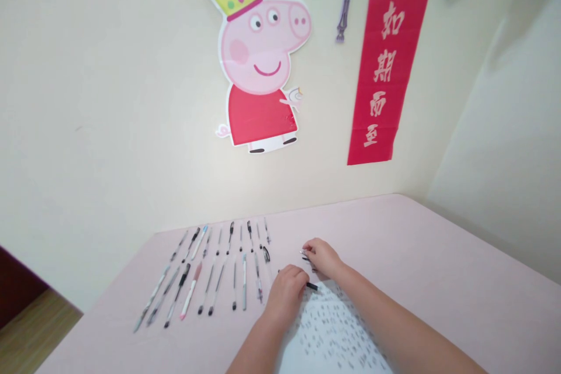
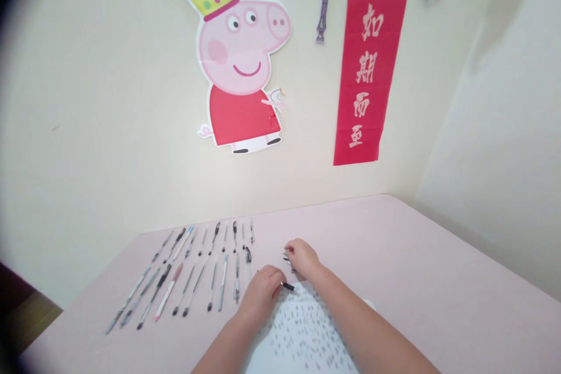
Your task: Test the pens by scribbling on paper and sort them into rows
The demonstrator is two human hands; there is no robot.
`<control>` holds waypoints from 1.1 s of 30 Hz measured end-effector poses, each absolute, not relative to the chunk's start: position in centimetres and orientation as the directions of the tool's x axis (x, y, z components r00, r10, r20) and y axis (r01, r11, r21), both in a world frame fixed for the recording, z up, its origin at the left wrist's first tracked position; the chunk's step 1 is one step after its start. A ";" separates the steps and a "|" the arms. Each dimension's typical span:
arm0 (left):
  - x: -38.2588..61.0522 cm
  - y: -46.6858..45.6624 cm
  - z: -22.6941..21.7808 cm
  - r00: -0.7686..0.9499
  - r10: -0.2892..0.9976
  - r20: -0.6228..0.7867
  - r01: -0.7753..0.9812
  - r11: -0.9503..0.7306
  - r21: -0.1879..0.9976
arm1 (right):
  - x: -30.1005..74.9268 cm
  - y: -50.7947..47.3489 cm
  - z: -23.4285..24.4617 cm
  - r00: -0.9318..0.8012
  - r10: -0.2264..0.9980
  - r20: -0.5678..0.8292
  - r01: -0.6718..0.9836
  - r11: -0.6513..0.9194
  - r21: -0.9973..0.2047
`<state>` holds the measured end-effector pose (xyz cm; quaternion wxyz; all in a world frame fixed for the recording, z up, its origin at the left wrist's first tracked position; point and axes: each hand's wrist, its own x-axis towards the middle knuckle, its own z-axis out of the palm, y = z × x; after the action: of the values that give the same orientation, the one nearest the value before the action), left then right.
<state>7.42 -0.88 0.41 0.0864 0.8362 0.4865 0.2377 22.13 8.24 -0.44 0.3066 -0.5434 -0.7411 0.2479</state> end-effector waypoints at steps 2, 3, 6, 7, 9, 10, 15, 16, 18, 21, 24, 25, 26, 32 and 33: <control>7.4 -0.8 0.4 0.412 0.856 0.311 0.764 -0.511 0.393 | 22.3 7.5 0.4 -0.234 0.948 0.216 0.696 0.319 -0.644; 7.4 -0.8 0.4 0.406 0.860 0.308 0.764 -0.505 0.402 | 22.4 7.0 0.8 -0.253 0.939 0.231 0.731 0.342 -0.591; 7.3 -0.7 0.2 0.384 0.872 0.302 0.770 -0.483 0.416 | 22.7 5.4 1.9 -0.339 0.916 0.214 0.789 0.401 -0.465; 7.3 -0.7 0.1 0.377 0.875 0.304 0.772 -0.479 0.419 | 22.8 4.7 2.2 -0.375 0.908 0.185 0.787 0.418 -0.454; 7.3 -0.6 -0.1 0.368 0.877 0.310 0.772 -0.473 0.424 | 23.0 3.6 2.3 -0.449 0.885 0.126 0.768 0.454 -0.452; 7.3 -0.6 -0.2 0.366 0.877 0.312 0.771 -0.474 0.426 | 23.1 3.1 2.4 -0.476 0.873 0.107 0.757 0.469 -0.456; 7.3 -0.5 -0.7 0.387 0.864 0.321 0.761 -0.496 0.418 | 23.3 1.9 2.3 -0.488 0.870 0.068 0.741 0.455 -0.494; 7.2 -0.5 -0.7 0.385 0.863 0.326 0.760 -0.497 0.418 | 23.4 1.8 2.4 -0.478 0.876 0.058 0.745 0.440 -0.501; 7.2 -0.5 -0.7 0.376 0.862 0.339 0.758 -0.497 0.424 | 23.7 1.9 2.3 -0.465 0.884 0.053 0.752 0.426 -0.504; 7.0 -0.5 -0.5 0.368 0.858 0.357 0.753 -0.501 0.427 | 24.6 2.1 1.8 -0.439 0.895 0.072 0.769 0.417 -0.485; 7.0 -0.6 -0.3 0.367 0.855 0.367 0.751 -0.505 0.425 | 25.9 2.4 1.0 -0.404 0.913 0.064 0.798 0.385 -0.464; 7.0 -0.6 -0.2 0.366 0.854 0.370 0.750 -0.506 0.426 | 26.3 2.5 0.8 -0.393 0.918 0.057 0.806 0.374 -0.459; 7.0 -0.7 -0.1 0.367 0.852 0.373 0.748 -0.508 0.427 | 26.6 2.5 0.7 -0.384 0.922 0.053 0.813 0.365 -0.454; 7.0 -0.8 0.1 0.358 0.850 0.386 0.753 -0.508 0.418 | 26.4 1.9 2.0 -0.361 0.915 0.178 0.818 0.403 -0.412; 7.0 -0.8 0.2 0.358 0.852 0.381 0.758 -0.504 0.414 | 26.1 1.8 2.5 -0.378 0.897 0.229 0.803 0.441 -0.401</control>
<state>6.99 -0.78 0.16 0.0834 0.8199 0.4911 0.2822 26.14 1.78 2.48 0.2096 -0.5168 -0.8224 0.1121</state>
